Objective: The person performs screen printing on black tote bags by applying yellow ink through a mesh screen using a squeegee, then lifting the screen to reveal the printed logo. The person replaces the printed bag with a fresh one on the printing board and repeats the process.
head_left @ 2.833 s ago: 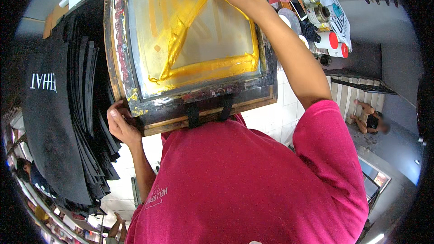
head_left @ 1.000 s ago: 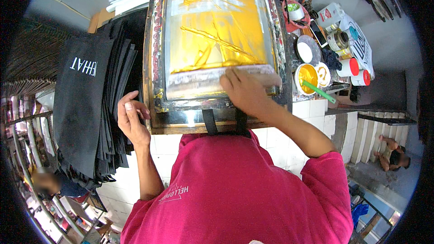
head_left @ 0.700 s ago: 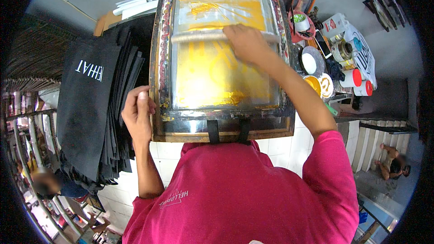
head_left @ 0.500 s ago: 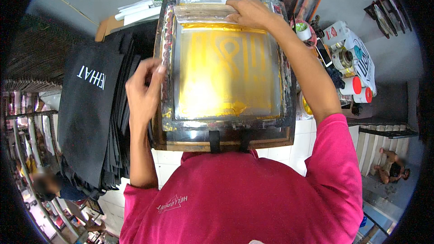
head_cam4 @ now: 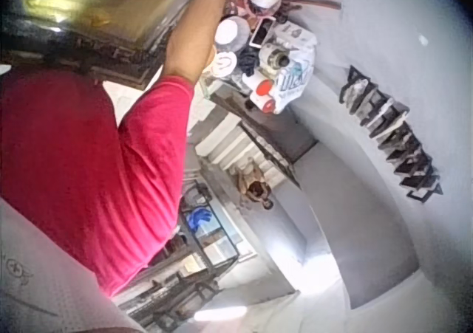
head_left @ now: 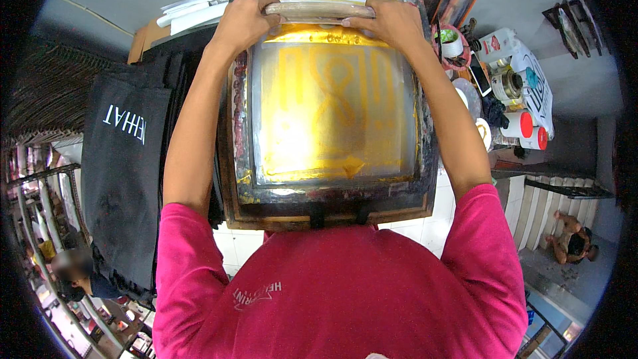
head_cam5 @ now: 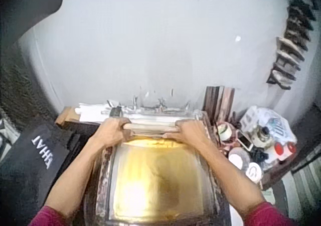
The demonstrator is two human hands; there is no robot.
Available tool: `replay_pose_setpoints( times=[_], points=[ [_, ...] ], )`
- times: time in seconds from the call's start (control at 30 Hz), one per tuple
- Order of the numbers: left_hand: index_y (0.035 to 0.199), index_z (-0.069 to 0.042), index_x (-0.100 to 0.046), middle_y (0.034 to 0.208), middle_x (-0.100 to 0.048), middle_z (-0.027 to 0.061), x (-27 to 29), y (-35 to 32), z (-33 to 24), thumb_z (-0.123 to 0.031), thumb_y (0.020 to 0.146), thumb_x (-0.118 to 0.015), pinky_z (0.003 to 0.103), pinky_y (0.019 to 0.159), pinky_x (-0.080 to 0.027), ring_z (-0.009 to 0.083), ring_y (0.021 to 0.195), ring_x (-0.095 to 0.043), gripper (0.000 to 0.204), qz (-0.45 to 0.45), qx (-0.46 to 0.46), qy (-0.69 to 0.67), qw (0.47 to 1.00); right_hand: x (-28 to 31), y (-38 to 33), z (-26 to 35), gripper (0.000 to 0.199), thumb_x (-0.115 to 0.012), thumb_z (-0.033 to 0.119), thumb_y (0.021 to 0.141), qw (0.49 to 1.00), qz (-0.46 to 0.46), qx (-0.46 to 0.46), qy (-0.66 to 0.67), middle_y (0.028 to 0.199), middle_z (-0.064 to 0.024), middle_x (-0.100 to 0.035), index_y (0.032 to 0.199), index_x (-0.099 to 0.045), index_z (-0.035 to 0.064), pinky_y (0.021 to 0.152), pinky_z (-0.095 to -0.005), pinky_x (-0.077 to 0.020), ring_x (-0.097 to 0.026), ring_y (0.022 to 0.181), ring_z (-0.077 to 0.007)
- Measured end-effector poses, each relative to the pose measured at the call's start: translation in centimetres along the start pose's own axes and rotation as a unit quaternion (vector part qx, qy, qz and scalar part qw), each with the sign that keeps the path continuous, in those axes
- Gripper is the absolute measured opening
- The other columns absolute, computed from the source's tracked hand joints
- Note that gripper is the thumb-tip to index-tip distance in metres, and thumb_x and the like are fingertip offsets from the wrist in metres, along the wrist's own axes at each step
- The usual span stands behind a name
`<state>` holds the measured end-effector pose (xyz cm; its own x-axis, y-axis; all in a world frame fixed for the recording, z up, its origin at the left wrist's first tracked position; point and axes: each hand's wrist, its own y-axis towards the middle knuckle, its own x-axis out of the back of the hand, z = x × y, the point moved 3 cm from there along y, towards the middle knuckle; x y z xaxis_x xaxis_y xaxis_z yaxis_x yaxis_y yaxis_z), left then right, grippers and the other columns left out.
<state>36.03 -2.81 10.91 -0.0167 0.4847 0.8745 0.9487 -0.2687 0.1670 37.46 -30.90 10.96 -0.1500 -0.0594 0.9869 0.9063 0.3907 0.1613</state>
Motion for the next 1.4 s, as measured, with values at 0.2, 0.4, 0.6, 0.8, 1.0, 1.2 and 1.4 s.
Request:
replay_pose_setpoints(
  times=[0.2,0.4,0.6,0.8,1.0,1.2,1.4],
  points=[
    [0.108,-0.005,-0.072,0.101,-0.071,0.0188,-0.4,-4.4,-1.4,-0.026,0.083,-0.072,0.044,0.086,-0.052,0.0373,0.095,-0.068,0.033,-0.045,-0.018,-0.011,0.999,0.0,-3.6,1.2,0.070,-0.063,0.076,0.075,1.000,-0.010,-0.011,-0.007,0.086,-0.0147,-0.072,0.089,-0.072,0.0081,0.068,-0.0455,-0.0549,-0.070,0.082,-0.0341],
    [0.108,-0.007,-0.072,0.100,-0.072,0.0163,-1.2,-9.4,-2.9,-0.028,0.081,-0.076,0.040,0.082,-0.054,0.0344,0.092,-0.069,0.035,-0.066,-0.038,-0.012,0.997,-0.4,-8.7,2.5,0.067,-0.065,0.074,0.074,0.992,-0.121,0.039,0.014,0.075,-0.0127,-0.069,0.076,-0.069,0.0077,0.060,-0.0458,-0.0542,-0.069,0.071,-0.0318],
    [0.106,-0.007,-0.073,0.100,-0.072,0.0159,-1.0,-14.8,-5.5,-0.021,0.080,-0.077,0.040,0.083,-0.053,0.0342,0.093,-0.069,0.030,-0.059,-0.029,-0.010,0.998,0.6,-13.8,4.6,0.063,-0.068,0.071,0.072,0.995,-0.088,0.032,0.036,0.076,-0.0110,-0.068,0.076,-0.067,0.0081,0.060,-0.0441,-0.0542,-0.069,0.073,-0.0311],
    [0.105,-0.004,-0.072,0.103,-0.071,0.0161,-0.7,-21.2,-8.4,-0.008,0.076,-0.075,0.042,0.087,-0.052,0.0359,0.097,-0.067,0.030,-0.014,-0.007,-0.021,1.000,1.6,-20.5,6.8,0.052,-0.079,0.059,0.066,0.997,-0.058,0.031,0.026,0.076,-0.0055,-0.063,0.078,-0.064,0.0115,0.059,-0.0381,-0.0521,-0.066,0.072,-0.0268],
    [0.105,-0.003,-0.070,0.100,-0.071,0.0140,-0.5,-27.4,-11.0,-0.003,0.071,-0.074,0.042,0.087,-0.051,0.0326,0.092,-0.066,0.035,0.003,-0.023,-0.018,1.000,2.5,-26.4,9.2,0.051,-0.075,0.057,0.067,0.998,-0.005,0.026,0.049,0.084,-0.0049,-0.063,0.084,-0.064,0.0112,0.066,-0.0394,-0.0545,-0.067,0.082,-0.0251],
    [0.111,-0.003,-0.067,0.109,-0.070,0.0135,-1.3,-29.8,-11.2,-0.003,0.069,-0.076,0.042,0.094,-0.049,0.0323,0.100,-0.065,0.043,-0.024,-0.041,-0.019,0.999,2.5,-28.7,10.4,0.047,-0.080,0.045,0.065,0.998,-0.028,0.014,0.052,0.094,-0.0041,-0.064,0.092,-0.063,0.0114,0.074,-0.0392,-0.0540,-0.066,0.089,-0.0261],
    [0.151,0.000,-0.032,0.153,-0.040,0.0219,-3.2,-31.8,-8.4,-0.030,0.061,-0.093,0.053,0.118,-0.026,0.0401,0.141,-0.039,0.112,-0.086,-0.018,-0.017,0.996,2.6,-29.1,10.4,0.038,-0.082,0.031,0.065,0.996,-0.058,0.033,0.051,0.093,-0.0031,-0.065,0.092,-0.064,0.0121,0.077,-0.0382,-0.0533,-0.065,0.089,-0.0257]
  ],
)
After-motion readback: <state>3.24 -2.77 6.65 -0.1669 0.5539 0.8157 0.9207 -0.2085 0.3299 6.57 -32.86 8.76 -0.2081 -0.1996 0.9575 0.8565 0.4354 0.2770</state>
